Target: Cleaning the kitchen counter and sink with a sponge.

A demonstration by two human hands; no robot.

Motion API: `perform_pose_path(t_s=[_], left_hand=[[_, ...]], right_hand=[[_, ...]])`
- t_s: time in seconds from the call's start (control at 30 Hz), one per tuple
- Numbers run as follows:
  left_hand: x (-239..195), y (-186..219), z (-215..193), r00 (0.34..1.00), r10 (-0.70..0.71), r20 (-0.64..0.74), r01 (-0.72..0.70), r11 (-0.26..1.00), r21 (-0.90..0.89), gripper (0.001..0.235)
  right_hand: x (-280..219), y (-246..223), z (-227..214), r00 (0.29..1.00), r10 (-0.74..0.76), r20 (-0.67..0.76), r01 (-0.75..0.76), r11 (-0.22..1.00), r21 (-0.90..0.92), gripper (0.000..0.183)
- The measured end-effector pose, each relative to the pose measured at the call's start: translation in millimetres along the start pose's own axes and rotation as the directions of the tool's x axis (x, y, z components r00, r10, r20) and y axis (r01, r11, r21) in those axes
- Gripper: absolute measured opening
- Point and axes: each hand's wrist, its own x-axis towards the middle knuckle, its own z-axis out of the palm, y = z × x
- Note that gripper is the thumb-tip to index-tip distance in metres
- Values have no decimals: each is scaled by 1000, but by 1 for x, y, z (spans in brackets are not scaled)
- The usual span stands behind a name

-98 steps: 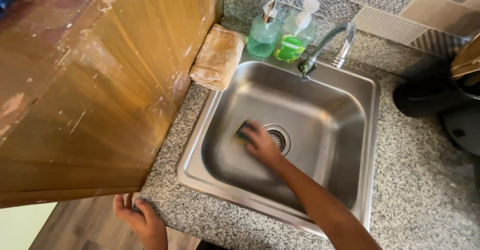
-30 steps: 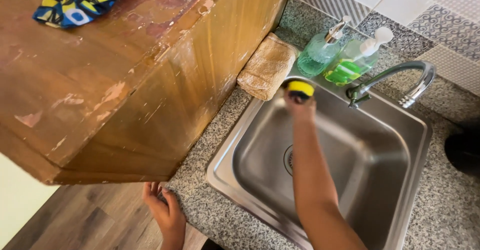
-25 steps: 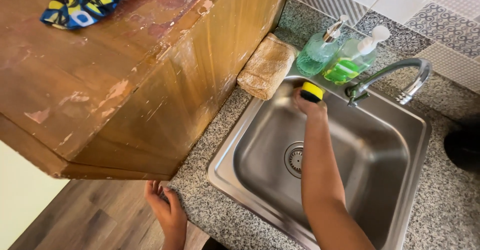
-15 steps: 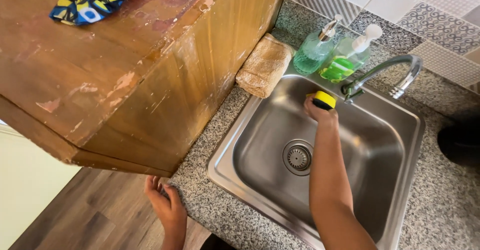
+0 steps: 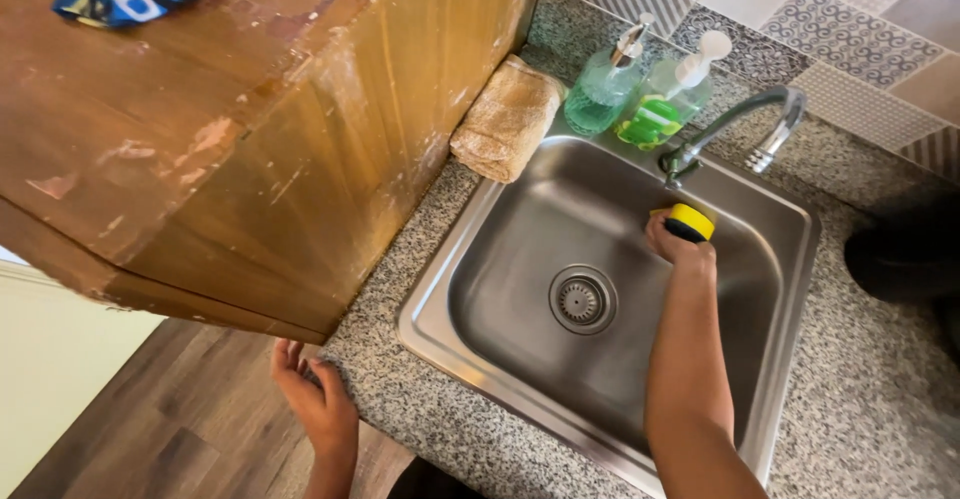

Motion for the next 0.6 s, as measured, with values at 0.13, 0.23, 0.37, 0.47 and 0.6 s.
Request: perform_pose_path(t_s=[0.13, 0.23, 0.37, 0.47, 0.6], left_hand=[[-1, -6, 0, 1000, 8, 0, -8, 1000, -13, 49], [-1, 5, 2, 1000, -27, -1, 27, 1000, -15, 47], [-2, 0, 3, 999, -52, -2, 52, 999, -12, 47], [-2, -10, 4, 1000, -10, -20, 10, 1000, -10, 48], [0, -19, 6, 997, 58, -50, -61, 996, -66, 49]], right_hand=[[-16, -21, -3, 984, -154, 93, 163, 981, -103, 46], [47, -78, -2, 758, -456, 466, 649, 594, -475, 62], [51, -26, -47, 411, -750, 518, 888, 202, -413, 38], [110, -14, -55, 135, -810, 571, 900, -142, -413, 41], [146, 60, -62, 142, -658, 739, 660, -493, -567, 62]])
